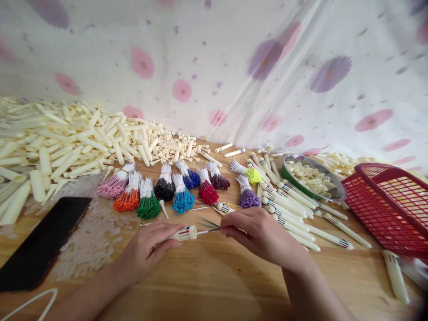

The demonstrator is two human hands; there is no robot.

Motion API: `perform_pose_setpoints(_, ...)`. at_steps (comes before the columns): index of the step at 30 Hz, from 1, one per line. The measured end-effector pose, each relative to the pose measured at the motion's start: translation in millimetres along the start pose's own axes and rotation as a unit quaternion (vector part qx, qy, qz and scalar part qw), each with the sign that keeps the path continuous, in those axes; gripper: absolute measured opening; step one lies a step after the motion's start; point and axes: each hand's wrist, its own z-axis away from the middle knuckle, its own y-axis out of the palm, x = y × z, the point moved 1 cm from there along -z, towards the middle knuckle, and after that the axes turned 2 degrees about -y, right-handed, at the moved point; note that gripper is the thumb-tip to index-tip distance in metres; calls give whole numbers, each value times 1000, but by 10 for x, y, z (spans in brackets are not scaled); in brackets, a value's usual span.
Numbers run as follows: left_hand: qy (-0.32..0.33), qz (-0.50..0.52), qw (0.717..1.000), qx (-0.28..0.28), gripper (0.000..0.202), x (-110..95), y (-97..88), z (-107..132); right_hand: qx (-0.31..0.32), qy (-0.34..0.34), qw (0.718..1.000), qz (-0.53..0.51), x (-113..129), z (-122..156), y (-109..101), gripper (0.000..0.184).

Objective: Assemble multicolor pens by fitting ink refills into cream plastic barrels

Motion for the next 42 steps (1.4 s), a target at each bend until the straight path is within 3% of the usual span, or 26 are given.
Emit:
perform_pose_setpoints(5,-21,17,999,24,34,-24,47,13,14,-13,1000,0,68,-76,132,18)
perform_pose_setpoints(9,-46,28,998,39,32,-65,46,-6,-20,-13,998,-51,132,-155,303,15)
perform_pose_setpoints(13,-60,34,998,-2,29,-84,12,-30,-56,46,983,-170,154,-178,343,14)
perform_pose_setpoints(18,-66,40,996,-32,29,-66,6,-28,-50,115,960,-249,144,-171,284,20)
perform_pose_setpoints(24,-93,57,993,-35,27,-70,21,-20,-80,99,977,-173,190,-208,346,15)
perform_pose_setpoints(28,-158,116,980,-16,25,-85,38,-22,-113,-7,991,-74,159,-211,442,17)
perform_pose_setpoints(32,-202,215,955,34,26,-117,49,-39,-151,-86,984,-23,95,-201,532,18)
perform_pose_setpoints(37,-218,301,926,63,24,-137,64,-44,-200,-64,976,-64,128,-193,599,19)
perform_pose_setpoints(42,-229,273,934,9,24,-80,87,-14,-201,-36,976,-79,208,-199,593,13)
